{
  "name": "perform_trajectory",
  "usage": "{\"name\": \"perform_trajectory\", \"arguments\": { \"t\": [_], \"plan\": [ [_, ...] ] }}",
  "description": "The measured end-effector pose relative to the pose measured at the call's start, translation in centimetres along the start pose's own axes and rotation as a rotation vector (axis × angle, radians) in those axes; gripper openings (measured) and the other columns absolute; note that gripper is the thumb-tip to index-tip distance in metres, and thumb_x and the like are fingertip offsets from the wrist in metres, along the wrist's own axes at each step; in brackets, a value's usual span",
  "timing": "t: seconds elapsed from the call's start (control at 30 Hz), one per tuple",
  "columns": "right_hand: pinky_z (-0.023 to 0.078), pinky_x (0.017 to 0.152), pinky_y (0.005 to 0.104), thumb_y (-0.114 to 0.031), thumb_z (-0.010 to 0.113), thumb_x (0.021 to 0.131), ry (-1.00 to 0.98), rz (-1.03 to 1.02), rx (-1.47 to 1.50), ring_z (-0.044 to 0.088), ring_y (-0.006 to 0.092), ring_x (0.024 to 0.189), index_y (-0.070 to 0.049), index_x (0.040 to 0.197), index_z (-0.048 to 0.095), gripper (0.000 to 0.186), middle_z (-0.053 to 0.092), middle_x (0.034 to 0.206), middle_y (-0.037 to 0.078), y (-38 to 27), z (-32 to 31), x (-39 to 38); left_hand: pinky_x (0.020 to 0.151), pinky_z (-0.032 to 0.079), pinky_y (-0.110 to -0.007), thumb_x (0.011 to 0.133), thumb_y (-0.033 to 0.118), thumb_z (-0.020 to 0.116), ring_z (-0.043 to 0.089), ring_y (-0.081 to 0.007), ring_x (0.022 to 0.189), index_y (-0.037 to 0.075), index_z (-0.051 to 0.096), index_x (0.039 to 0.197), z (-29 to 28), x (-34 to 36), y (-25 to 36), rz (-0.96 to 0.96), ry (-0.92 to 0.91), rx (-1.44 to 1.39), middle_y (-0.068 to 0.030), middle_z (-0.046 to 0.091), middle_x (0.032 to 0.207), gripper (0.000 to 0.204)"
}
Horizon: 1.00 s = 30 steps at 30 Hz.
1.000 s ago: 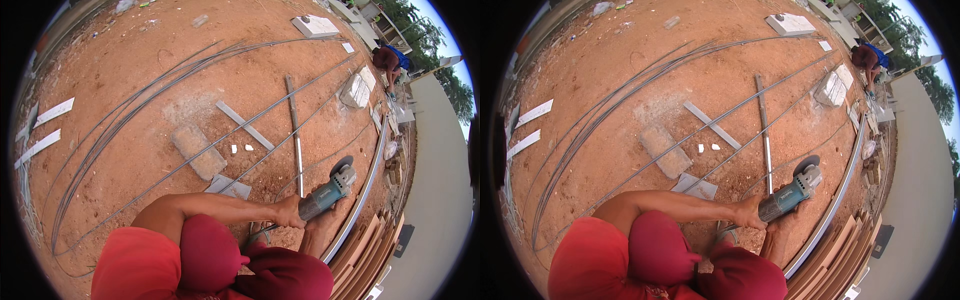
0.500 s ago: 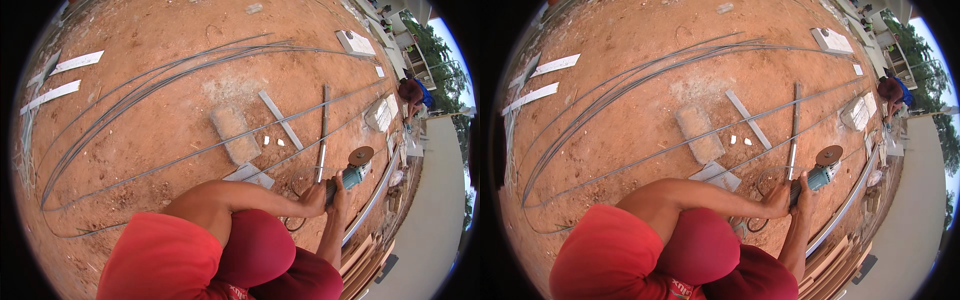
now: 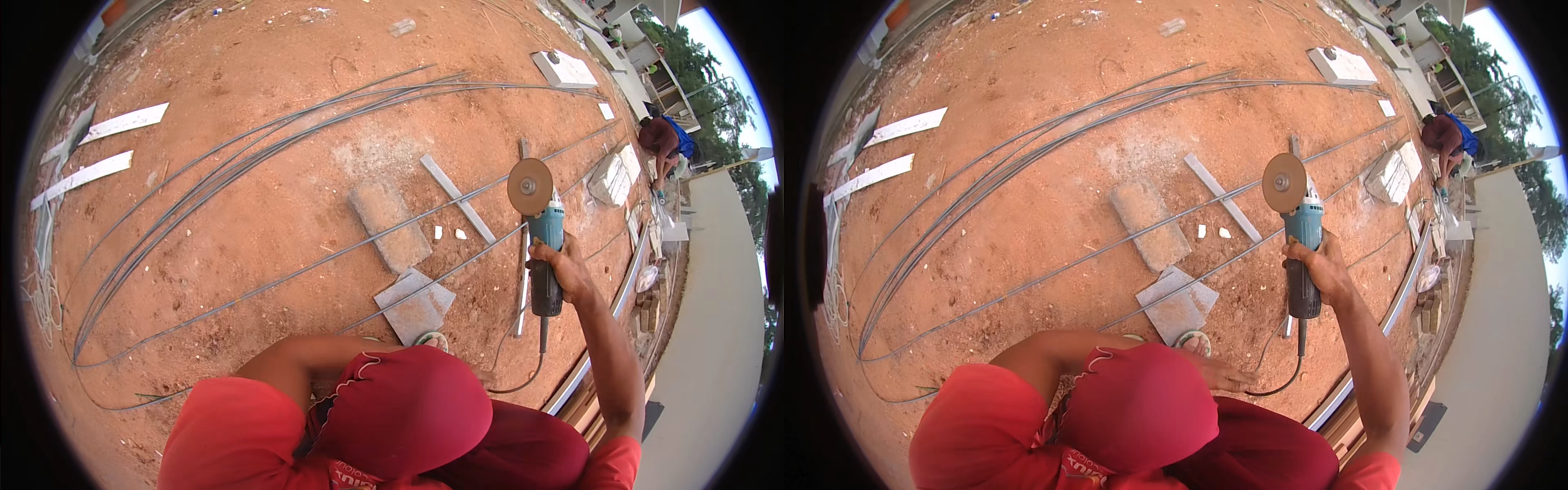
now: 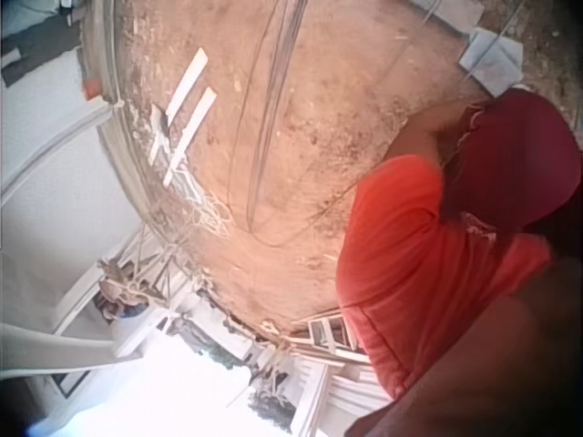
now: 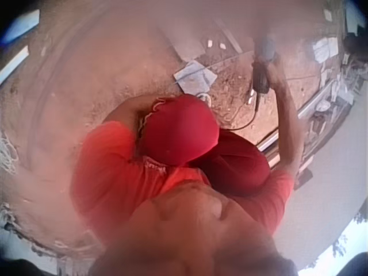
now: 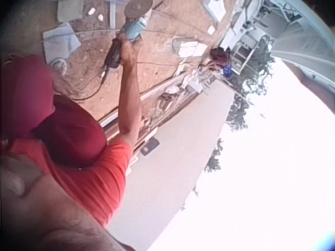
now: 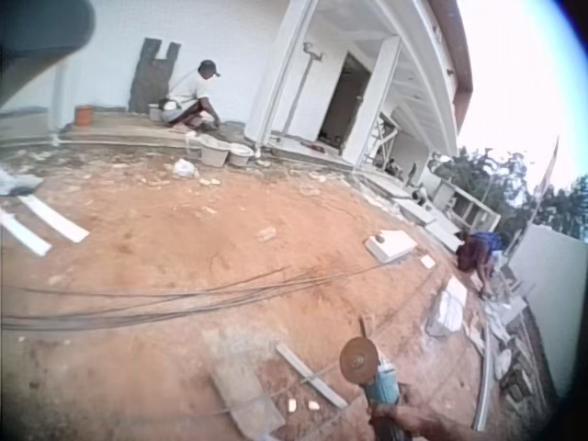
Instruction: The person arranges long metal rods on the ground, measures them against a straight edge, and uses an angle grinder to cut them to length. The person repeatedly picks up rods, aligns them, and cuts them while another worker is visible in the background.
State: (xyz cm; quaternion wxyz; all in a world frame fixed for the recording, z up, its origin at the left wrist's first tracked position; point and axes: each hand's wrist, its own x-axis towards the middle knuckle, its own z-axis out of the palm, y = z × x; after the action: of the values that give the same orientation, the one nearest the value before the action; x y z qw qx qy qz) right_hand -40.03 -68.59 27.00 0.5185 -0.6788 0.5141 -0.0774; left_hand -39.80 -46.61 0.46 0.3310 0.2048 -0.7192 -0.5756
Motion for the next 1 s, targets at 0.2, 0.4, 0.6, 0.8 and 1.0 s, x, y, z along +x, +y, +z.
{"name": "perform_trajectory", "arguments": {
  "t": [0.2,0.4,0.6,0.8,1.0],
  "plan": [
    [0.056,0.086,0.0410,-0.019,0.081,0.078,-0.132,-0.148,-0.374,0.070,0.0283,0.092,0.008,0.124,0.060,0.057,0.071,0.102,0.018,1.7,6.2,4.0,0.112,0.044,-0.048,0.098,0.014,0.058,0.053,-0.0419,0.135,0.010,0.032,0.162,-2.0,-3.6,4.6,-0.378,-0.002,0.337,-0.0223,0.034,0.164,0.069],
    [0.056,0.088,0.0429,-0.034,0.080,0.077,-0.198,-0.224,-0.577,0.072,0.0342,0.093,0.007,0.120,0.065,0.061,0.073,0.099,0.023,3.6,8.8,6.4,0.077,0.052,-0.042,0.088,0.005,0.069,0.064,-0.0336,0.090,-0.003,0.069,0.113,-11.6,-17.9,8.8,-0.369,1.396,1.037,-0.0160,0.063,0.106,0.026],
    [0.054,0.092,0.0414,-0.030,0.080,0.081,-0.253,-0.187,-0.670,0.070,0.0289,0.097,0.007,0.122,0.065,0.057,0.073,0.105,0.020,3.2,10.2,7.8,0.071,0.053,-0.044,0.098,0.027,0.069,0.069,-0.0325,0.082,0.000,0.076,0.105,-14.8,-26.6,9.4,-0.860,1.328,0.544,-0.0186,0.069,0.091,0.029],
    [0.055,0.092,0.0418,-0.029,0.081,0.081,-0.247,-0.199,-0.661,0.070,0.0296,0.099,0.008,0.122,0.064,0.057,0.073,0.108,0.021,4.5,10.6,8.8,0.066,0.056,-0.044,0.097,0.039,0.071,0.073,-0.0297,0.071,0.002,0.080,0.105,-15.6,-26.2,8.7,-1.037,1.208,0.419,-0.0191,0.075,0.082,0.038],
    [0.055,0.091,0.0429,-0.029,0.081,0.081,-0.242,-0.207,-0.673,0.070,0.0307,0.098,0.010,0.121,0.062,0.059,0.072,0.107,0.023,3.1,10.9,8.6,0.063,0.056,-0.043,0.097,0.038,0.072,0.073,-0.0291,0.070,0.005,0.082,0.102,-15.5,-26.5,8.4,-0.964,1.210,0.445,-0.0183,0.076,0.084,0.034]
  ]
}}
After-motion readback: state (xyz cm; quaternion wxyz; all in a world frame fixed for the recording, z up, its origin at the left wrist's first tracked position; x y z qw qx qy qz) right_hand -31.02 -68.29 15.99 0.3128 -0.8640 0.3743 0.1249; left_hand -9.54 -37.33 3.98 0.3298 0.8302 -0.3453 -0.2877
